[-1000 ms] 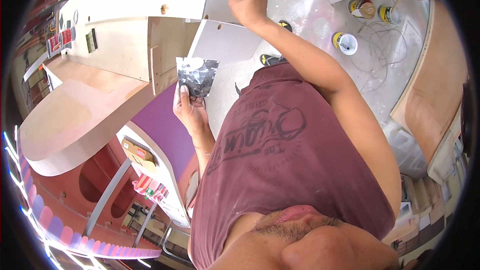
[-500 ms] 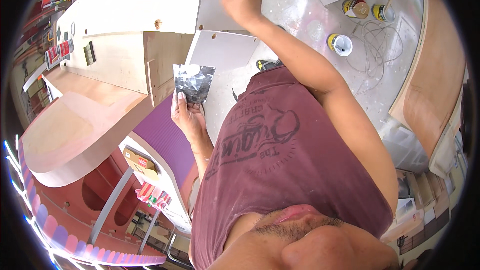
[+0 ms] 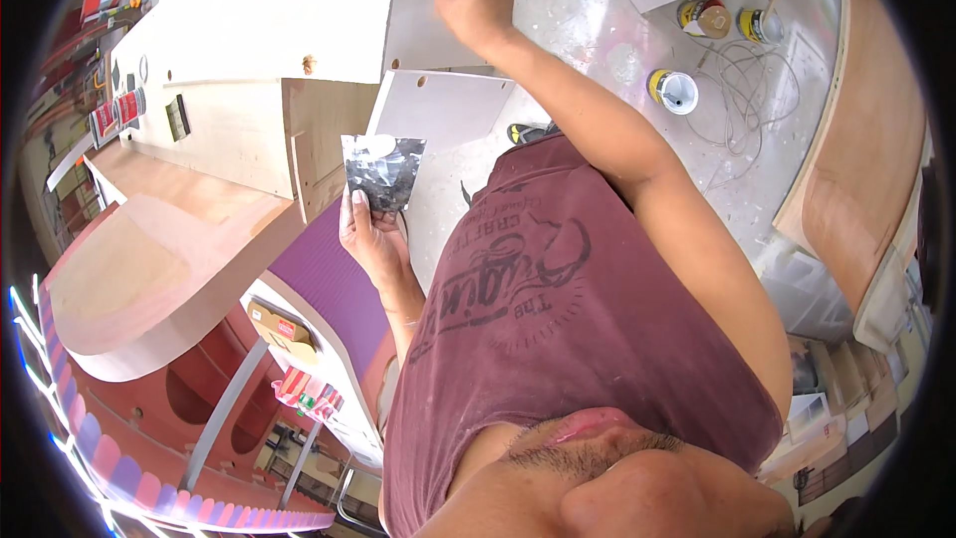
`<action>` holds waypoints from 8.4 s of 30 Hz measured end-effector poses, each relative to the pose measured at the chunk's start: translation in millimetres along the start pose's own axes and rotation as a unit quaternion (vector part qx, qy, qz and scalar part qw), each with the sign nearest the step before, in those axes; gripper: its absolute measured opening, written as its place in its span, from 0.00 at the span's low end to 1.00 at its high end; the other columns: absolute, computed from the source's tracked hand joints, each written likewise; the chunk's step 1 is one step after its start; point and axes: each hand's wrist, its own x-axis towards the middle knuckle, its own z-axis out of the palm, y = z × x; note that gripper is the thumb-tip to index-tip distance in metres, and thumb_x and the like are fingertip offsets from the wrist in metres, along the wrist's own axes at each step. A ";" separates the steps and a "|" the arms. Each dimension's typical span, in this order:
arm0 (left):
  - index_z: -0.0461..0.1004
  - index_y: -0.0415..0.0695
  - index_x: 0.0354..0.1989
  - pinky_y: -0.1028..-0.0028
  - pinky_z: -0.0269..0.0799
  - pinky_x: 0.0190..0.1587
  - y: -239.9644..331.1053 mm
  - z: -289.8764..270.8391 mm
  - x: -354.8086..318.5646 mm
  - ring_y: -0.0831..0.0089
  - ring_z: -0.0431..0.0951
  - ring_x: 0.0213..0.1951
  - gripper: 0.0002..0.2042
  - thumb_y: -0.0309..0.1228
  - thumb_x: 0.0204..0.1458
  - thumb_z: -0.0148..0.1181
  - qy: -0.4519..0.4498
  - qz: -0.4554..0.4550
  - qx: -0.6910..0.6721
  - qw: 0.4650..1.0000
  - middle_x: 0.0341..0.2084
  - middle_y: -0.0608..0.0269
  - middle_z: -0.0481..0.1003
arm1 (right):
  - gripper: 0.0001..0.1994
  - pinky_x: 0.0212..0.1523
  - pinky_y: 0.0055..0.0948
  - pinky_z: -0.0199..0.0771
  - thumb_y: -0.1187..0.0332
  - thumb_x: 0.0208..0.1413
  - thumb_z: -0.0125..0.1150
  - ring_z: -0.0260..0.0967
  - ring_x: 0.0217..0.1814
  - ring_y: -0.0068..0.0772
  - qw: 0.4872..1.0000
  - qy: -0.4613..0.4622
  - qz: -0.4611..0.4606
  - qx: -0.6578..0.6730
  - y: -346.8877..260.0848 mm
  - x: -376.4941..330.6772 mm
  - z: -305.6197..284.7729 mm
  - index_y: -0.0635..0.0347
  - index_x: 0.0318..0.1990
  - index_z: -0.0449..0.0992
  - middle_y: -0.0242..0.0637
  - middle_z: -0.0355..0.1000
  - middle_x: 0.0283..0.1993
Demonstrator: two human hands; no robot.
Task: The person sands the edges of a white wooden panel by hand using pieces of sandpaper, occasionally dipping their fingers into a container of white liquid to apply it to the edges before sanding again.
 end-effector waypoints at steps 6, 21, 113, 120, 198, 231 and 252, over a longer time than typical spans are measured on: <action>0.66 0.28 0.56 0.68 0.78 0.45 0.6 7.8 2.3 0.66 0.79 0.43 0.16 0.25 0.63 0.48 0.004 0.005 0.007 1.000 0.45 0.50 0.76 | 0.15 0.39 0.47 0.74 0.69 0.56 0.53 0.74 0.39 0.53 1.000 0.024 0.007 -0.015 -2.8 41.7 -0.3 0.51 0.50 0.78 0.49 0.75 0.33; 0.67 0.29 0.54 0.69 0.78 0.44 -0.2 14.8 8.3 0.67 0.79 0.42 0.15 0.25 0.62 0.49 0.009 0.005 0.026 1.000 0.43 0.52 0.76 | 0.16 0.41 0.48 0.74 0.69 0.56 0.53 0.74 0.40 0.53 0.999 0.041 0.007 -0.004 11.1 50.6 13.6 0.51 0.51 0.77 0.49 0.76 0.35; 0.68 0.31 0.55 0.71 0.75 0.43 -20.7 -69.9 -1.9 0.69 0.78 0.42 0.16 0.27 0.61 0.51 0.064 0.010 -0.085 0.994 0.44 0.55 0.76 | 0.19 0.42 0.36 0.74 0.72 0.54 0.55 0.73 0.40 0.45 0.950 -0.260 -0.076 -0.157 -49.6 -88.2 -55.0 0.59 0.55 0.73 0.48 0.75 0.35; 0.69 0.32 0.53 0.72 0.74 0.43 -18.5 -65.8 -5.4 0.71 0.78 0.41 0.15 0.27 0.62 0.50 0.050 -0.009 -0.095 0.994 0.42 0.57 0.76 | 0.18 0.41 0.28 0.72 0.72 0.58 0.55 0.73 0.36 0.29 0.967 -0.124 0.128 0.181 -9.3 -83.7 -26.0 0.66 0.56 0.71 0.41 0.78 0.39; 0.73 0.37 0.53 0.83 0.68 0.26 -5.6 253.5 69.6 0.86 0.72 0.27 0.15 0.31 0.62 0.53 0.123 0.069 -0.139 0.980 0.33 0.69 0.77 | 0.16 0.41 0.21 0.73 0.73 0.54 0.64 0.72 0.39 0.20 0.811 -0.505 0.145 0.259 -54.2 168.4 -88.4 0.70 0.49 0.74 0.36 0.76 0.41; 0.72 0.42 0.43 0.83 0.71 0.36 -36.2 126.8 14.4 0.82 0.76 0.38 0.09 0.34 0.60 0.54 0.530 0.081 -0.454 0.712 0.39 0.67 0.76 | 0.23 0.40 0.38 0.77 0.76 0.54 0.48 0.77 0.42 0.40 0.516 -0.565 -0.602 -0.227 -135.7 204.6 170.5 0.41 0.55 0.75 0.36 0.78 0.44; 0.72 0.48 0.35 0.89 0.65 0.25 -82.5 140.1 -4.8 0.89 0.71 0.28 0.05 0.34 0.60 0.55 0.556 0.021 -0.456 0.694 0.30 0.74 0.72 | 0.25 0.40 0.39 0.78 0.75 0.50 0.51 0.78 0.41 0.42 0.525 -0.553 -0.604 -0.231 -106.5 186.2 203.9 0.36 0.55 0.75 0.38 0.79 0.42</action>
